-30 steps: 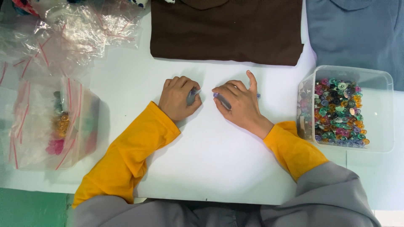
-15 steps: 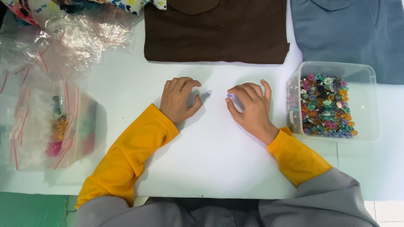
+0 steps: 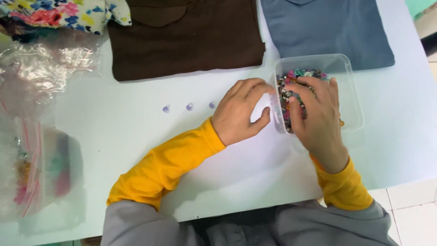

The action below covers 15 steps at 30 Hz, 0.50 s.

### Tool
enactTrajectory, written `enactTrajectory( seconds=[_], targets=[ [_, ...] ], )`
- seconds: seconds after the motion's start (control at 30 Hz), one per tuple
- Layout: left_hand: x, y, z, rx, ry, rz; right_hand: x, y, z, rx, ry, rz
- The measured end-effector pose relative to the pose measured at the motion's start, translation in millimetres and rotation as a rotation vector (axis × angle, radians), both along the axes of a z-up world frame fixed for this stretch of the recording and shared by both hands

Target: Sorting specific buttons from a mixed container and placing them into a small plastic bag

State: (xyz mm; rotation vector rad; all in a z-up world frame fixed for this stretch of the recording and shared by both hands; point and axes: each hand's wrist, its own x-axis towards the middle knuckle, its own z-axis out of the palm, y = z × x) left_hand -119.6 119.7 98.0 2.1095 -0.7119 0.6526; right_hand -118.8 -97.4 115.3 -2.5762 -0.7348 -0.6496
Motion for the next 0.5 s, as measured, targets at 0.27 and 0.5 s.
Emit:
enactTrajectory(
  seconds=[0.27,0.5],
  targets=[
    [61.1,-103.8,-41.1,0.397,0.213,-0.069,50.4,-49.6,-14.2,-0.188,0.548,0.016],
    [94.4,-154.4,-104.6,0.709,0.024,0.456,64.5,-43.8,-28.3,-0.265,0.534,-0.035]
  ],
)
